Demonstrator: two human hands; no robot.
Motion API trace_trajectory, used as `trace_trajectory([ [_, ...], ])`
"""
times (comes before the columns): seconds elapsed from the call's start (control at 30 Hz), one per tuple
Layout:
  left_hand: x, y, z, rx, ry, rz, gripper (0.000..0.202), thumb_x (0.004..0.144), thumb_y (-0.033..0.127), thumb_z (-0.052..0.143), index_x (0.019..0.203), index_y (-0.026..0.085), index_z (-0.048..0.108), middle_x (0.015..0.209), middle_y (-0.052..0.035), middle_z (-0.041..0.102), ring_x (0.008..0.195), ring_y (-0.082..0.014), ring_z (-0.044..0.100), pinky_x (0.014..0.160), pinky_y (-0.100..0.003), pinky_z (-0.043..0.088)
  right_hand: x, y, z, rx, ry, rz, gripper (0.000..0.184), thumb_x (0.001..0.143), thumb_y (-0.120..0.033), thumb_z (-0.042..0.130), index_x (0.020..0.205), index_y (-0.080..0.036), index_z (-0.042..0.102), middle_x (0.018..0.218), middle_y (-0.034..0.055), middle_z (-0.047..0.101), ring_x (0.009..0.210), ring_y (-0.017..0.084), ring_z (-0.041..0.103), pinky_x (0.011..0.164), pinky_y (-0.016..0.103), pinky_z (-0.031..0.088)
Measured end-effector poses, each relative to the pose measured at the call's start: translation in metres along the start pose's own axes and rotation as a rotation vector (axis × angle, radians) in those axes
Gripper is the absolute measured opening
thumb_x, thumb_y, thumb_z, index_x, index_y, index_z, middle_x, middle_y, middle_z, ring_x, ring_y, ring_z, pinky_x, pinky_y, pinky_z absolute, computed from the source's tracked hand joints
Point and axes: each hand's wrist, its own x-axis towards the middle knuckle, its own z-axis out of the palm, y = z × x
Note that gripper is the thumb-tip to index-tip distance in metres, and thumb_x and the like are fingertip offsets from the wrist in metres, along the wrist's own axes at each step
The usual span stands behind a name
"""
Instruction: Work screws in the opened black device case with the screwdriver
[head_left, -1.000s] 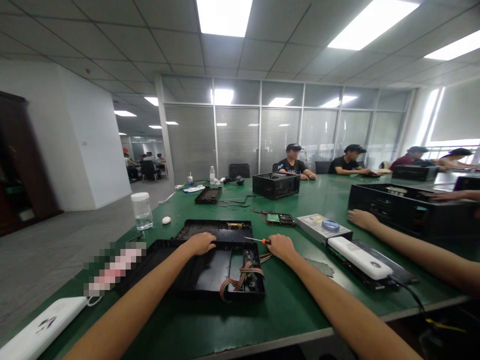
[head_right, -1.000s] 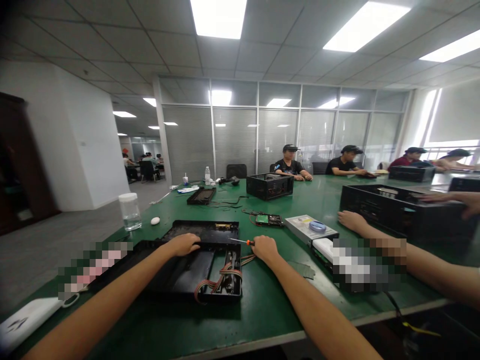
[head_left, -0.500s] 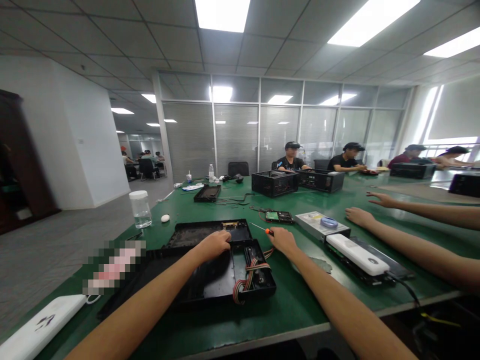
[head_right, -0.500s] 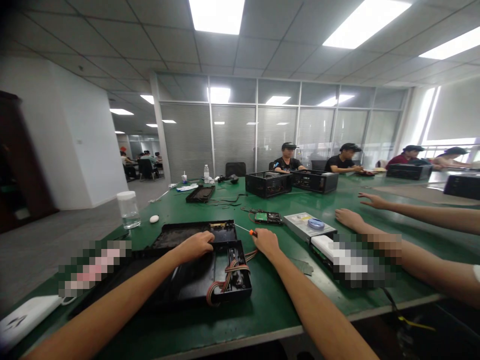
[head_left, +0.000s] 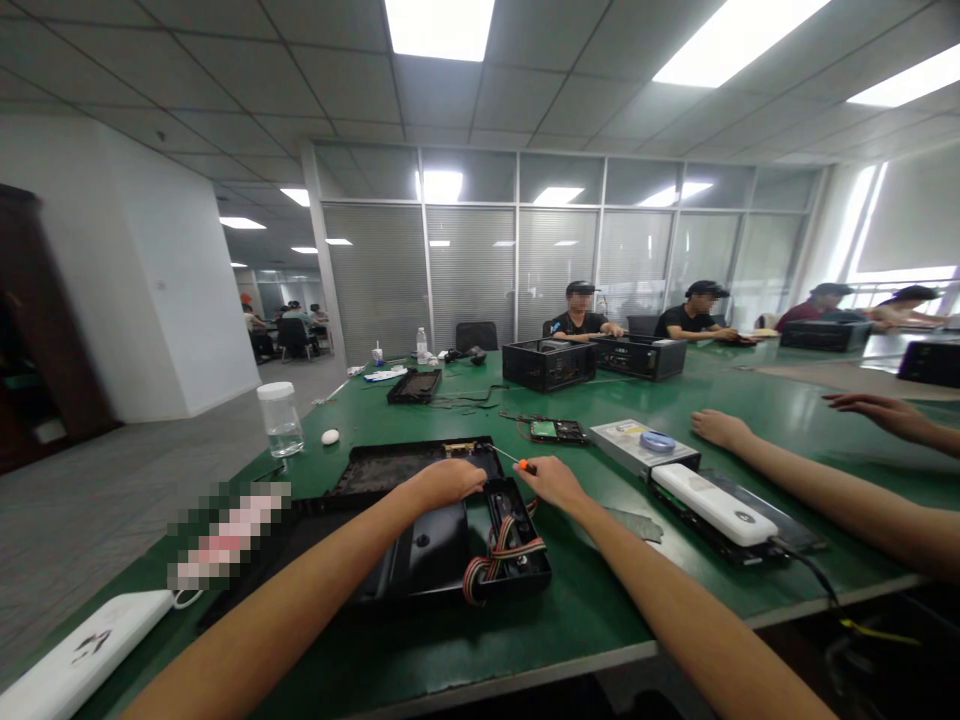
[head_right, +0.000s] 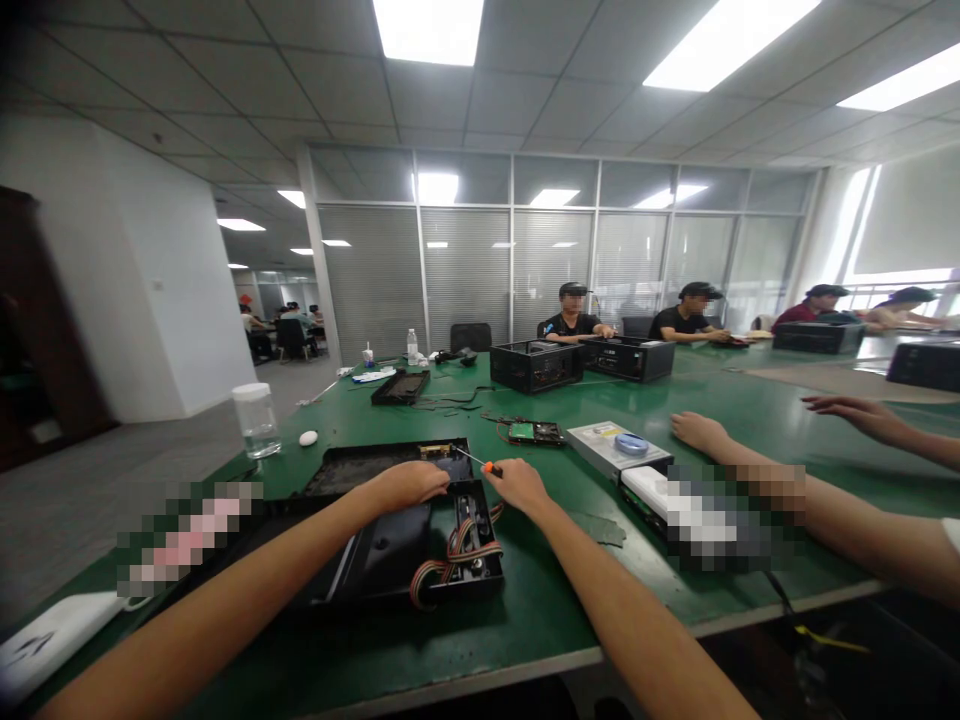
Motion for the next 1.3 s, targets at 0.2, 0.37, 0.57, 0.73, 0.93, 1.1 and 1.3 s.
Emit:
trace_trajectory([
  [0.2, 0.025, 0.008, 0.017, -0.103, 0.043, -0.004, 0.016, 0.087, 0.022, 0.039, 0.087, 0.016, 0.053, 0.076, -0.0046, 0.059, 0.071, -0.0152, 0.056, 0.065, -0.023, 0.041, 0.002, 0.008, -0.002, -0.006, 0.048, 0.011, 0.046, 0.083, -0.051, 0.033, 0.079, -0.02, 0.066, 0.082, 0.0078, 0.066, 0.078, 0.017, 0.059, 0.064, 0.022, 0.034],
  [0.37, 0.019, 0.011, 0.028, -0.324, 0.134, -0.051, 0.019, 0.084, 0.016, 0.042, 0.098, 0.016, 0.053, 0.092, -0.0045, 0.06, 0.085, -0.0144, 0.055, 0.077, -0.023, 0.04, 0.004, 0.012, 0.0, 0.037, 0.036, 0.007, 0.044, 0.083, -0.05, 0.036, 0.077, -0.019, 0.066, 0.079, 0.0071, 0.067, 0.076, 0.017, 0.059, 0.062, 0.021, 0.034],
  [0.57, 0.021, 0.008, 0.041, -0.459, 0.175, -0.094, 0.017, 0.081, 0.018, 0.048, 0.091, 0.014, 0.062, 0.091, -0.005, 0.063, 0.086, -0.0141, 0.056, 0.082, -0.023, 0.04, 0.005, 0.01, 0.0, 0.06, 0.032, 0.018, 0.041, 0.082, -0.047, 0.039, 0.077, -0.017, 0.066, 0.075, 0.0068, 0.066, 0.071, 0.016, 0.058, 0.06, 0.021, 0.033],
  [0.73, 0.024, 0.005, 0.054, -0.493, 0.205, -0.116, 0.017, 0.08, 0.021, 0.051, 0.086, 0.015, 0.065, 0.09, -0.0041, 0.065, 0.087, -0.0136, 0.057, 0.083, -0.023, 0.04, 0.007, 0.013, 0.001, 0.069, 0.018, 0.018, 0.038, 0.081, -0.044, 0.041, 0.076, -0.017, 0.066, 0.075, 0.0062, 0.066, 0.069, 0.016, 0.058, 0.059, 0.021, 0.033],
  [0.93, 0.02, 0.007, 0.052, -0.507, 0.181, -0.088, 0.018, 0.081, 0.02, 0.048, 0.086, 0.014, 0.065, 0.089, -0.0044, 0.065, 0.084, -0.0132, 0.058, 0.081, -0.023, 0.04, 0.008, 0.016, 0.002, 0.123, 0.061, 0.0, 0.029, 0.079, -0.039, 0.044, 0.074, -0.016, 0.061, 0.074, 0.0054, 0.063, 0.069, 0.015, 0.056, 0.06, 0.021, 0.033],
  [1.1, 0.018, 0.011, 0.045, -0.524, 0.163, -0.101, 0.016, 0.079, 0.018, 0.05, 0.084, 0.014, 0.065, 0.086, -0.0038, 0.065, 0.079, -0.0128, 0.057, 0.077, -0.021, 0.041, 0.014, 0.032, -0.006, 0.306, 0.083, 0.048, 0.027, 0.067, -0.023, 0.053, 0.092, -0.015, 0.049, 0.072, 0.0001, 0.056, 0.058, 0.011, 0.048, 0.054, 0.02, 0.035],
  [1.3, 0.019, 0.012, 0.045, -0.54, 0.134, -0.182, 0.015, 0.076, 0.018, 0.052, 0.085, 0.014, 0.062, 0.079, -0.0025, 0.063, 0.07, -0.0114, 0.055, 0.068, -0.02, 0.041, 0.018, 0.043, -0.029, 0.821, 0.112, -0.026, 0.027, 0.075, -0.035, 0.042, 0.092, -0.016, 0.048, 0.061, -0.004, 0.047, 0.04, 0.007, 0.037, 0.039, 0.018, 0.031],
])
